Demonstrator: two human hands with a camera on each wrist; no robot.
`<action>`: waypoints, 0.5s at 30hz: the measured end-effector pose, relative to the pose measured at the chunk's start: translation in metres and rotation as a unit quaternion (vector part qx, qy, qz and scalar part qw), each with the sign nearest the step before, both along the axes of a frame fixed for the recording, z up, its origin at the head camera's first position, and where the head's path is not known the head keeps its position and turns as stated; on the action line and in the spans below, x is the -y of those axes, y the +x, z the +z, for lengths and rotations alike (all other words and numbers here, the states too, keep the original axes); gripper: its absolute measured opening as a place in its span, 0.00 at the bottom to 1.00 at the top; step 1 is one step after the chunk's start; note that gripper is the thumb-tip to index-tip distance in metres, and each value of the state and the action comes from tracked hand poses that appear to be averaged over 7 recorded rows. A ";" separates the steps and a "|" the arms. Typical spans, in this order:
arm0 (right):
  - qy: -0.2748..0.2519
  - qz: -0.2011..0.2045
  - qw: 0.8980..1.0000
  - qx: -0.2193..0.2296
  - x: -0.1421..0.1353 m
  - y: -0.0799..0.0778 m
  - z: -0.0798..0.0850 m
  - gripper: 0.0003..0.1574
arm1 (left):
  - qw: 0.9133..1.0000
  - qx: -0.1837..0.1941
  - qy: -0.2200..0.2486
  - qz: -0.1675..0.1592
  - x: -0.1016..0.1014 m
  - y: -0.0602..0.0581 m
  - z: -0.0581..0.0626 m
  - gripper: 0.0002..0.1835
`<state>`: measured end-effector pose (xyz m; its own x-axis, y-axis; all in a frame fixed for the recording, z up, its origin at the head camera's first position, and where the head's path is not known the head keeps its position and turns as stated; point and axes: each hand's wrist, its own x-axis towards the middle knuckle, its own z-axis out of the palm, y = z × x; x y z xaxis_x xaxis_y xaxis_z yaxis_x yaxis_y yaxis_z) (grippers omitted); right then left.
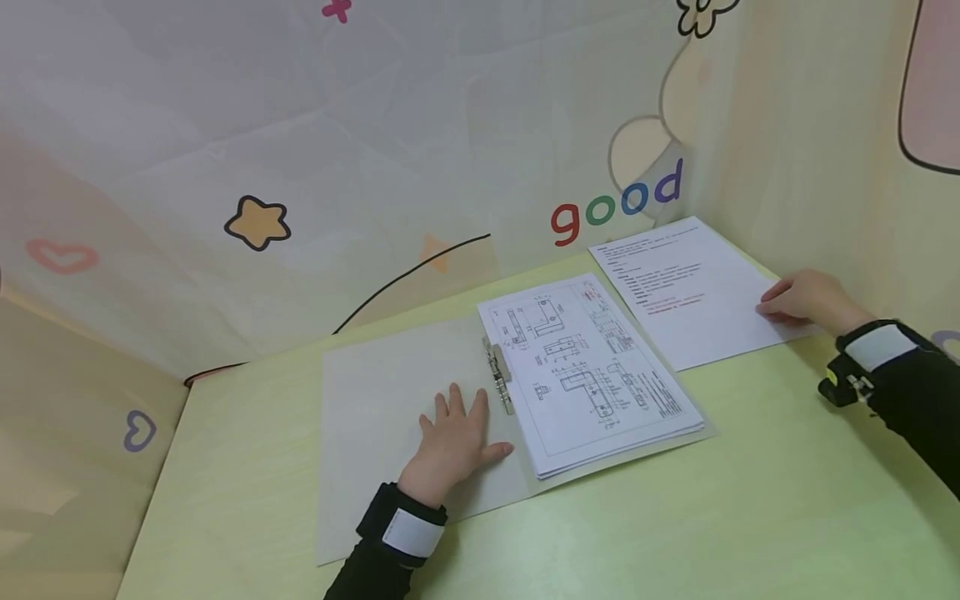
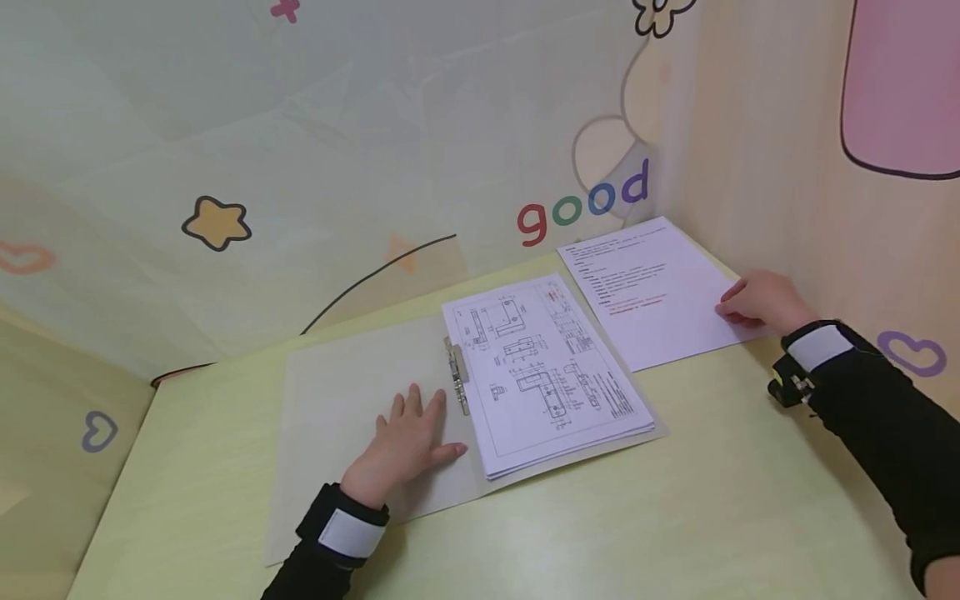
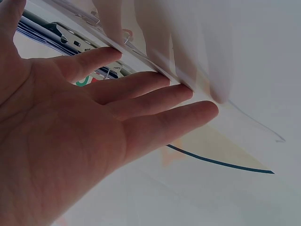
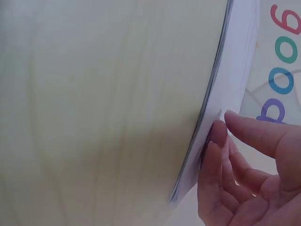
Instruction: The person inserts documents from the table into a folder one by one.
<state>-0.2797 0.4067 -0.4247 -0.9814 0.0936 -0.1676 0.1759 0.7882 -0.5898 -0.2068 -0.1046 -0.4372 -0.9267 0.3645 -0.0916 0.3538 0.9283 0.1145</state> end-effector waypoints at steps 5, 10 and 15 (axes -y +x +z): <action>0.002 -0.023 1.000 -0.005 -0.010 0.001 0.000 0.30 | 1.000 0.004 0.003 0.001 0.000 0.000 0.000 0.47; 0.027 -0.029 0.999 -0.020 -0.015 0.003 0.001 0.32 | 1.000 0.000 -0.001 -0.001 0.001 -0.001 -0.001 0.47; 0.056 -0.025 0.998 -0.023 -0.017 0.006 0.001 0.25 | 1.000 0.000 -0.002 -0.001 0.001 -0.001 -0.002 0.47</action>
